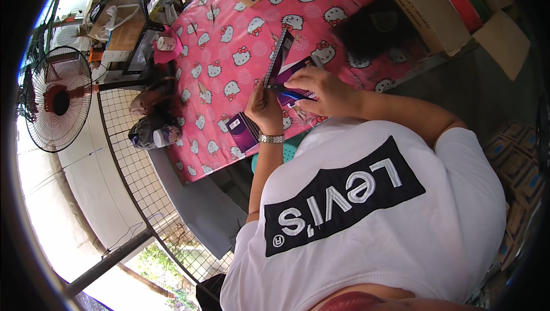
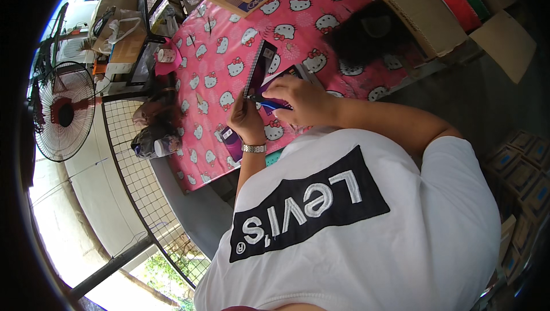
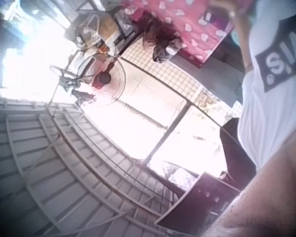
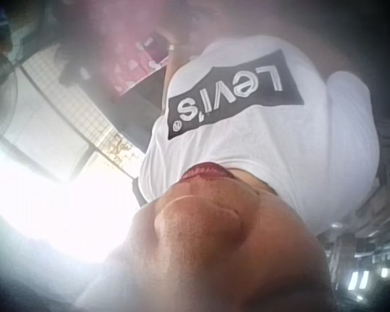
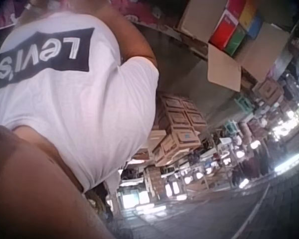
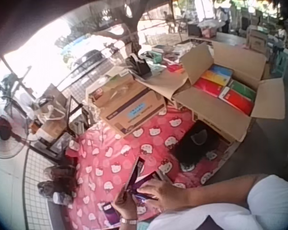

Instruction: The person tapes individual notebooks by hand, placing tape along the spine of each book and setting them aside one by one.

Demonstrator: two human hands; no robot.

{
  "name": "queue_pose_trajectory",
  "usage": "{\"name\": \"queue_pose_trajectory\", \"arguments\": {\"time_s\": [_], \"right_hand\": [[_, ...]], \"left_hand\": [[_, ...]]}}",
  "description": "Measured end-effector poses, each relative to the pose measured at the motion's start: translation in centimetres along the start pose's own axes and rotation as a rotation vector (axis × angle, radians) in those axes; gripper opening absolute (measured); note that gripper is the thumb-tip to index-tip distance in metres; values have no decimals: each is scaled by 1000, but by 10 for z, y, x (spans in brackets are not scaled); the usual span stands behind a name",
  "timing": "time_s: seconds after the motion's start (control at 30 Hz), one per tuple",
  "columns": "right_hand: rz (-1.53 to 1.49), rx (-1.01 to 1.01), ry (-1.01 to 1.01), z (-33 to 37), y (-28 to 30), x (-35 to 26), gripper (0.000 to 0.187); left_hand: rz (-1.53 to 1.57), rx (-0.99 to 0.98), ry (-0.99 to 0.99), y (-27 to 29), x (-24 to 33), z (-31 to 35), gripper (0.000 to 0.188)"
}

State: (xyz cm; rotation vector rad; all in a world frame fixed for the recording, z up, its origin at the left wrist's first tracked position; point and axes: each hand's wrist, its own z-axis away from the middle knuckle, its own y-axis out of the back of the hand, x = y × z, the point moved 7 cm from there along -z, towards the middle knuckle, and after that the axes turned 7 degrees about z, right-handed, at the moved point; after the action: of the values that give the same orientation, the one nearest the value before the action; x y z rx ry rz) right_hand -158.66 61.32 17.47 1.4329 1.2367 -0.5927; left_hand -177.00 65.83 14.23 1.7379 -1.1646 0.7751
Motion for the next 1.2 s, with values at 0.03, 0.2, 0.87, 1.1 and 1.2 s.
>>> {"name": "queue_pose_trajectory", "arguments": {"time_s": [0.03,0.2,0.87,1.1,1.2], "right_hand": [[-333,-132,-228,-2,-9,12,47],[-521,-110,-296,-1,-10,24,48],[993,271,-517,60,95,209,20],[1259,153,-648,63,100,268,14],[1176,204,-753,66,103,278,15]], "left_hand": [[-6,4,-56,2,9,-2,27],[-249,-89,-300,22,50,-19,31],[-822,-435,591,153,-166,38,74],[-379,-369,623,180,-184,68,72],[-277,-326,659,176,-187,66,70]]}}
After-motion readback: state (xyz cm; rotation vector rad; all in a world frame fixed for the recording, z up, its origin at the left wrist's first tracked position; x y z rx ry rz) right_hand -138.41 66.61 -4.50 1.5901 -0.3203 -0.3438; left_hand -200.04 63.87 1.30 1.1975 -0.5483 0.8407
